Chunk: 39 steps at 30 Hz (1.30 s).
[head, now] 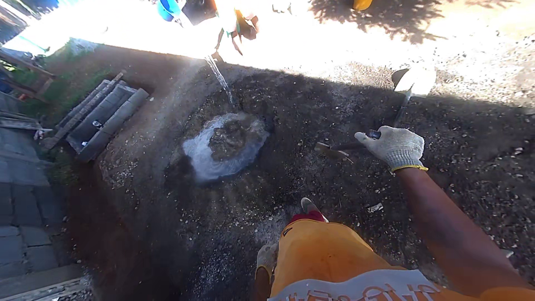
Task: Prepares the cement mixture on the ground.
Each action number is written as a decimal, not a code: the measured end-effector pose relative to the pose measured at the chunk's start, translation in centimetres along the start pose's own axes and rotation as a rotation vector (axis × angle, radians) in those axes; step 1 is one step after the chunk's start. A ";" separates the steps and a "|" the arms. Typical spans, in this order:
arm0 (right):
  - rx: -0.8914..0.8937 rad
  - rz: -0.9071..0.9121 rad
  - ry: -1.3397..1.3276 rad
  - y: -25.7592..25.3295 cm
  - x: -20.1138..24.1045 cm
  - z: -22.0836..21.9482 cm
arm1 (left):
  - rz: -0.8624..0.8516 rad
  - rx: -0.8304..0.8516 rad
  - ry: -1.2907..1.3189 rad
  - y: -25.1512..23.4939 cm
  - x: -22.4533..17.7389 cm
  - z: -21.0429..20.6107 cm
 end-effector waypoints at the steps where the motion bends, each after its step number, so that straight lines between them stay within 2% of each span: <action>1: 0.005 -0.001 -0.002 0.0 0.0 0.1 | -0.004 0.000 0.005 -0.2 0.1 0.0; 27: -0.028 0.007 0.013 0.8 0.4 -0.5 | 0.000 0.001 0.013 -0.8 2.1 -0.2; 39: -0.025 0.034 0.010 1.0 1.3 -0.6 | 0.024 -0.002 0.026 0.5 2.5 0.0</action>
Point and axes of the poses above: each hand's wrist, its own y-axis away from the middle knuckle, its own z-axis out of the back of the hand, x = y × z, the point moved 4 cm from there along -y, towards the middle knuckle, and after that the axes turned 13 degrees about -z, right-handed, at the moved point
